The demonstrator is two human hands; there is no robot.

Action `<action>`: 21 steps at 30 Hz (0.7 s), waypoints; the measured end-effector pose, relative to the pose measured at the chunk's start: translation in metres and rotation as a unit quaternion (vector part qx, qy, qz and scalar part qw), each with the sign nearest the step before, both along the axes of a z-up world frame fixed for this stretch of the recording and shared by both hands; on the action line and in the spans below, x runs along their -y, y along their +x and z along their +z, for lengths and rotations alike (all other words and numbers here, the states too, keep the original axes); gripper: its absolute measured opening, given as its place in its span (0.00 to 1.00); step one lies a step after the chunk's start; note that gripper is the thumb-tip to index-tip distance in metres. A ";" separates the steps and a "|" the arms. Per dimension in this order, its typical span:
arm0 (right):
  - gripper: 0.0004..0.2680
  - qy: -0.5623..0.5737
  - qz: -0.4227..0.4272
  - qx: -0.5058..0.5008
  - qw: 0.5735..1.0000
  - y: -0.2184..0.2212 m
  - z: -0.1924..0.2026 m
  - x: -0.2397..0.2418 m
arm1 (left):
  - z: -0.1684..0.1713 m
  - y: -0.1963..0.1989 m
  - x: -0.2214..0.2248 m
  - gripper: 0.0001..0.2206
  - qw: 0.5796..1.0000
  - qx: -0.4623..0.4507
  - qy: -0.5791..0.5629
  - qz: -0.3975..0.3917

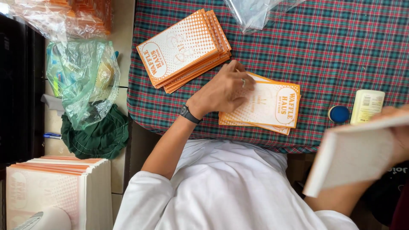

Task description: Folding and stacking paper food bags for a waffle shop.

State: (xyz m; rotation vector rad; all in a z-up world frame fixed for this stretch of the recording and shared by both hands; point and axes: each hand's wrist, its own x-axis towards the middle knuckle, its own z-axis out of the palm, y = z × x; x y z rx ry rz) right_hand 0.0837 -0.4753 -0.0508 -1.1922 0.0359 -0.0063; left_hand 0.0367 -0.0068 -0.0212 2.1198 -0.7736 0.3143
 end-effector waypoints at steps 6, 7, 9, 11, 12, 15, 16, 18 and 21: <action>0.10 -0.065 0.013 0.078 0.995 0.009 0.008 -0.094 | 0.030 -0.027 0.016 0.15 0.977 -0.075 -0.178 0.095; 0.10 -0.065 0.013 0.078 0.995 0.007 0.012 -0.106 | 0.032 -0.033 0.016 0.15 0.977 -0.075 -0.178 0.095; 0.10 -0.054 0.040 0.023 0.997 0.005 0.019 -0.133 | 0.037 -0.046 0.014 0.38 0.849 -0.287 -0.444 -0.016; 0.11 -0.094 0.053 0.026 0.994 0.001 0.040 -0.155 | 0.038 -0.052 0.015 0.24 0.847 -0.291 -0.443 0.043; 0.13 -0.135 0.062 0.028 0.988 -0.001 0.051 -0.166 | 0.037 -0.055 0.016 0.11 0.842 -0.295 -0.440 0.098; 0.14 -0.166 0.072 0.045 0.983 -0.001 0.045 -0.169 | 0.031 -0.063 0.012 0.10 0.812 -0.306 -0.479 0.129; 0.14 -0.166 0.073 0.045 0.982 -0.001 0.048 -0.170 | 0.035 -0.064 0.009 0.10 0.812 -0.306 -0.480 0.130; 0.15 -0.177 0.116 0.047 0.976 -0.002 0.054 -0.170 | 0.042 -0.068 0.005 0.14 0.813 -0.305 -0.467 0.168; 0.16 -0.192 0.129 0.019 0.973 -0.002 0.053 -0.168 | 0.040 -0.073 0.000 0.14 0.804 -0.304 -0.481 0.170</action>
